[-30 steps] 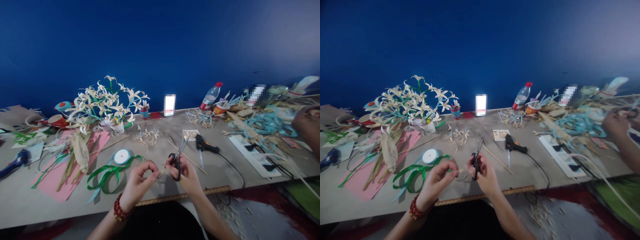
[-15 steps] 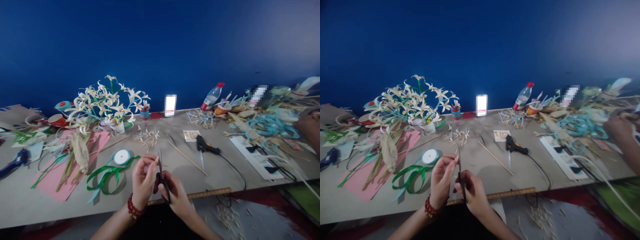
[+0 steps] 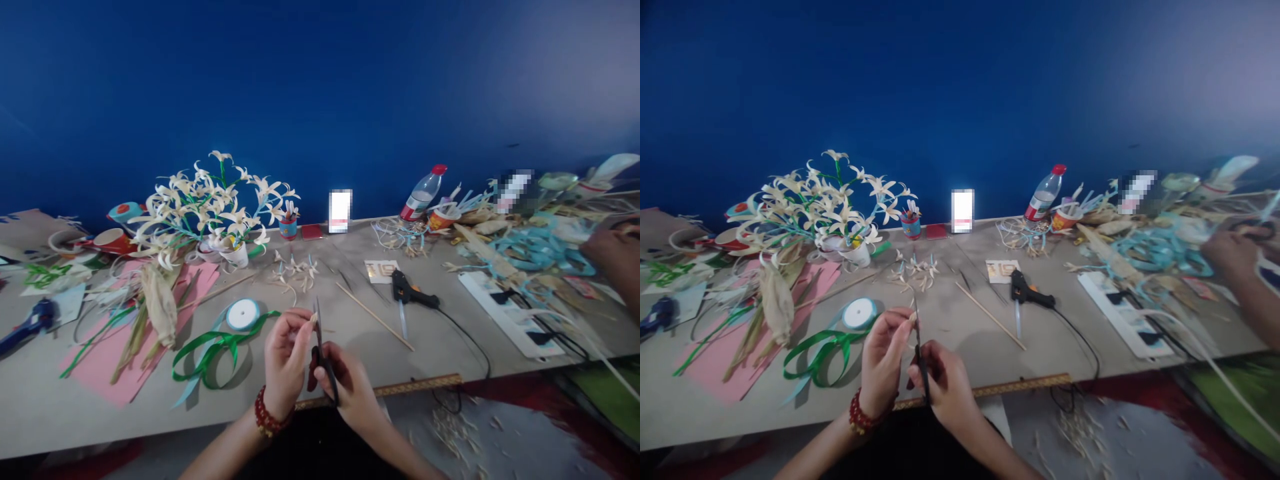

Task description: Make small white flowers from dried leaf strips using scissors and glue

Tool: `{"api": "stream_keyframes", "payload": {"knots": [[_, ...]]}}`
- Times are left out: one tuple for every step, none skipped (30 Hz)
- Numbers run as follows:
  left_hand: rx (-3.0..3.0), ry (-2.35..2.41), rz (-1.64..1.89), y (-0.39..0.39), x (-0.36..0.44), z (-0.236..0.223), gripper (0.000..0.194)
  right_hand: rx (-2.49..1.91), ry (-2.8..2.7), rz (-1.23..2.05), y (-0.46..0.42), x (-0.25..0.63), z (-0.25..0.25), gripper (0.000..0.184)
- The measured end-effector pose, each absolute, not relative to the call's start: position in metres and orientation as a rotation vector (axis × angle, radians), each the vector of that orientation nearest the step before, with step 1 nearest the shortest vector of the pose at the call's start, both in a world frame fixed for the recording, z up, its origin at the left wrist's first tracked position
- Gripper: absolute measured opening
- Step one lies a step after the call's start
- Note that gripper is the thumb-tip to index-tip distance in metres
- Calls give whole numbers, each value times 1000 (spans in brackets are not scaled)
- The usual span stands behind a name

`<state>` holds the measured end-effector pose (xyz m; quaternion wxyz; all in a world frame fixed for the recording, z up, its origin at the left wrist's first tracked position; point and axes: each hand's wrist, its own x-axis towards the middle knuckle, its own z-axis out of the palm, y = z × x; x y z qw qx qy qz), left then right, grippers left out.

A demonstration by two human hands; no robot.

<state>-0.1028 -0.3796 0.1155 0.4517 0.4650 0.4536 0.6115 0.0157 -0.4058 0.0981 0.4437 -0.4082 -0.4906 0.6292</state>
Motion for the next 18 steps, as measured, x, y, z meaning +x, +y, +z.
{"api": "stream_keyframes", "payload": {"knots": [[1149, 1122, 1514, -380, -103, 116, 19, -1020, -1220, 1558, -406, 16, 98, 40], [1150, 1121, 1520, -380, -103, 116, 19, -1029, -1224, 1552, -405, 16, 98, 40], [1149, 1119, 1525, -380, -103, 116, 19, -1036, -1229, 1546, -405, 15, 97, 39], [1149, 1116, 1531, -380, -103, 117, 18, -1043, -1231, 1542, -405, 15, 97, 39], [1146, 1115, 1536, -379, -103, 117, 18, -1048, -1234, 1539, -405, 15, 96, 39], [1139, 1113, 1538, -379, -103, 117, 19, -1053, -1235, 1538, -405, 15, 96, 40], [1131, 1109, 1540, -379, -103, 118, 19, -1056, -1236, 1539, -405, 15, 95, 41], [1125, 1106, 1537, -379, -103, 118, 19, -1057, -1235, 1539, -405, 14, 95, 42], [1121, 1101, 1530, -379, -103, 118, 19, -1056, -1235, 1540, -406, 14, 94, 42], [1118, 1098, 1524, -380, -103, 118, 19, -1055, -1232, 1538, -406, 14, 94, 43], [1113, 1098, 1519, -380, -103, 118, 19, -1056, -1229, 1534, -406, 14, 94, 44], [1108, 1099, 1518, -380, -103, 118, 19, -1058, -1227, 1529, -406, 13, 94, 44], [1103, 1104, 1519, -380, -103, 118, 19, -1061, -1226, 1525, -407, 13, 94, 45], [1099, 1108, 1520, -380, -103, 118, 20, -1064, -1225, 1521, -407, 13, 95, 45], [1095, 1110, 1522, -380, -103, 118, 20, -1068, -1223, 1521, -407, 13, 95, 45], [1093, 1109, 1523, -380, -103, 117, 20, -1071, -1225, 1525, -408, 13, 95, 45], [1096, 1104, 1524, -380, -104, 117, 20, -1075, -1229, 1530, -408, 13, 95, 45], [1102, 1096, 1526, -380, -104, 118, 19, -1080, -1231, 1531, -408, 14, 95, 45]]}}
